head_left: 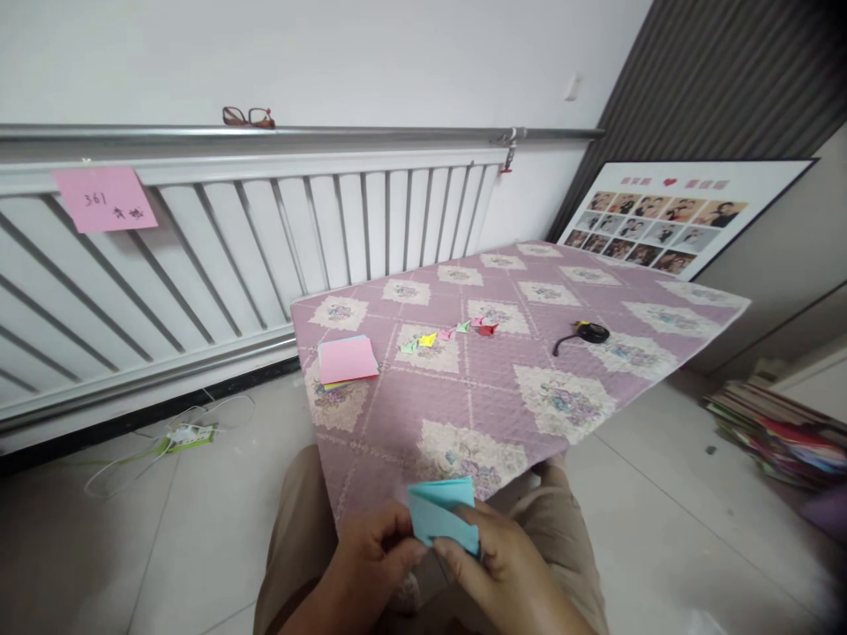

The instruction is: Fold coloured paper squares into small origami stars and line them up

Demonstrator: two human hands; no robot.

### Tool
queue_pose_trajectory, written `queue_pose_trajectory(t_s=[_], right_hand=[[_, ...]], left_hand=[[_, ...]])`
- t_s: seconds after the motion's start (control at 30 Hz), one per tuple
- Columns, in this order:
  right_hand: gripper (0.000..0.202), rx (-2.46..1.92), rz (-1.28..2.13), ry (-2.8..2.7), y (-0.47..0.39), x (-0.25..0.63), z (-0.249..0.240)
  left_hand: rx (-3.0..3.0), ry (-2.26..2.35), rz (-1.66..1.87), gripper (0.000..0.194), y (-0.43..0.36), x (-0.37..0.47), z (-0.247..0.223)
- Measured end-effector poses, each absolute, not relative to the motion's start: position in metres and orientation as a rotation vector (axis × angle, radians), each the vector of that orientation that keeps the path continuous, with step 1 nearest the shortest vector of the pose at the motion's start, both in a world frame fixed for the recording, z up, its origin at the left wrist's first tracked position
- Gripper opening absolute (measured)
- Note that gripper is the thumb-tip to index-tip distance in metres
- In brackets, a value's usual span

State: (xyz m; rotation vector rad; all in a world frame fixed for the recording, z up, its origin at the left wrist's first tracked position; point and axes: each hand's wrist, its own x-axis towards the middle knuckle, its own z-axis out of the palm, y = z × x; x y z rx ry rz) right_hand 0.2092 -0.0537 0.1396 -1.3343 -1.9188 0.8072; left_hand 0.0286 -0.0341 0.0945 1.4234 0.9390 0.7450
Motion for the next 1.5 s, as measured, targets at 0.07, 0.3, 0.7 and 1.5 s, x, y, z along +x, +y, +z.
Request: queue_pose_trajectory(t_s=[0.07, 0.3, 0.7, 1.5], right_hand=[[0.024, -1.351, 0.840, -1.817, -0.053, 0.208, 0.137], [0.033, -1.435, 1.044, -1.422, -0.050, 0.206, 0.119], [0.038, -1.474, 0.985, -1.215, -0.051, 0.202, 0.105], [0.029, -1.437, 0.682, -1.552, -0.056, 0.201, 0.111]], left_hand=[[1.283, 0.900, 0.736, 0.019, -0.034, 0.031, 0.093], [1.103, 0.964, 0.729, 0.026, -0.034, 0.042, 0.092], [1.102, 1.043, 0.802, 0.014, -0.038, 0.051, 0.100], [1.080, 0.962, 0.708, 0.029, -0.036, 0.039, 0.092]])
